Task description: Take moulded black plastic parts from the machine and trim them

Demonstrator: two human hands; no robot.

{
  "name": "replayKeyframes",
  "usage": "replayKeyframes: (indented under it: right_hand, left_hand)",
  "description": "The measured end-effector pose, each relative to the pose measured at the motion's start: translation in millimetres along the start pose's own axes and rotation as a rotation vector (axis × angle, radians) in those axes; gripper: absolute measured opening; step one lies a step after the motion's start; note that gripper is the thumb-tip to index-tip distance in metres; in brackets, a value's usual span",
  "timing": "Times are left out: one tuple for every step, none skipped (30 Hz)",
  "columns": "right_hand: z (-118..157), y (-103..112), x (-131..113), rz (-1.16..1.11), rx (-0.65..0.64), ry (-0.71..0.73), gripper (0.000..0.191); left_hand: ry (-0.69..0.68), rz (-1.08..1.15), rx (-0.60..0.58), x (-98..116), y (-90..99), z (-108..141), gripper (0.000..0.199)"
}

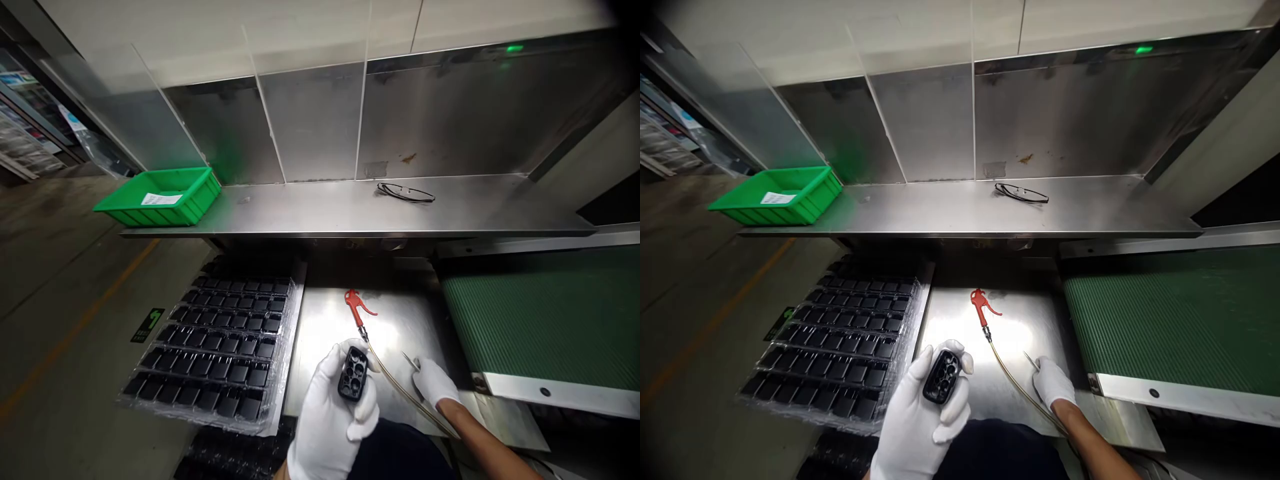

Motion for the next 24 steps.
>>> replayKeyframes:
  right_hand:
    - [0,0,0,-0.004,-0.005,0.002,0.012]
    - [0,1,-1,-0.008,-0.009,0.002,0.011]
    - [0,1,-1,-0.011,-0.013,0.004,0.011]
    - [1,2,-1,-0.013,-0.017,0.007,0.01]
    - [1,2,-1,-0.015,-0.02,0.01,0.009]
    - [1,3,-1,-0.015,-0.021,0.016,0.008]
    - [1,3,-1,-0.015,-0.02,0.024,0.007]
    - [1,4,0,-0.013,-0.019,0.032,0.006]
    - [2,4,0,-0.012,-0.018,0.041,0.006]
    - [2,4,1,-0.011,-0.018,0.048,0.006]
    - [1,4,1,-0.011,-0.02,0.056,0.006]
    - [1,4,2,-0.011,-0.023,0.064,0.007]
    - [1,4,3,-0.01,-0.028,0.069,0.007]
    - [0,3,3,-0.009,-0.033,0.075,0.008]
    - [-1,3,4,-0.009,-0.036,0.08,0.008]
    - [-2,3,4,-0.007,-0.038,0.085,0.008]
    - [-2,3,4,-0.006,-0.04,0.088,0.008]
    - [-3,3,4,-0.005,-0.041,0.09,0.009]
    - [-4,3,4,-0.005,-0.044,0.092,0.009]
    - [-5,2,5,-0.006,-0.048,0.092,0.01]
    - [-5,2,5,-0.007,-0.055,0.09,0.011]
    - [-6,2,6,-0.008,-0.061,0.087,0.012]
    - [-6,1,6,-0.009,-0.065,0.082,0.012]
    - [-7,1,7,-0.01,-0.068,0.075,0.011]
  left_hand:
    - [-0.027,-0.015,0.018,-1,0.6,1,0.032]
    - [-0.048,-0.029,0.026,-3,1.4,2,0.032]
    - [-0.061,-0.038,0.026,-4,2.4,3,0.032]
    - [-0.064,-0.039,0.02,-6,3.5,3,0.033]
    - [-0.06,-0.032,0.007,-8,4.6,3,0.034]
    - [-0.049,-0.022,-0.01,-11,5.3,3,0.036]
    - [-0.04,-0.011,-0.027,-13,5.9,3,0.038]
    - [-0.036,0.0,-0.039,-15,6.3,3,0.039]
    - [-0.042,0.011,-0.053,-16,6.0,3,0.039]
    - [-0.053,0.016,-0.061,-17,5.5,2,0.039]
    - [-0.067,0.016,-0.063,-17,4.6,2,0.038]
    - [-0.079,0.012,-0.061,-18,3.5,1,0.037]
    - [-0.087,0.005,-0.057,-18,2.1,1,0.036]
    - [-0.09,-0.003,-0.051,-19,0.8,0,0.036]
    - [-0.089,-0.012,-0.042,-20,-0.2,0,0.036]
    - [-0.086,-0.022,-0.03,-20,-1.0,-1,0.036]
    - [-0.088,-0.031,-0.016,-20,-1.6,-1,0.036]
    - [-0.092,-0.046,0.003,-19,-1.8,-1,0.036]
    - [-0.095,-0.067,0.028,-19,-1.9,0,0.037]
    - [-0.097,-0.098,0.056,-18,-1.9,0,0.037]
    - [-0.101,-0.136,0.084,-17,-2.3,1,0.038]
    - [-0.108,-0.176,0.112,-16,-2.8,3,0.038]
    - [-0.114,-0.217,0.14,-15,-3.4,4,0.038]
    - [-0.119,-0.251,0.165,-14,-4.0,5,0.038]
Point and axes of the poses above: each hand's wrist, its own z-axis away from the middle knuckle, its own y-axis out of the back of the hand, x = y × z, the point moved 6 cm from there along -z, towards the middle knuckle, and after that the axes turned 9 degrees about -z, right-handed, at the moved point
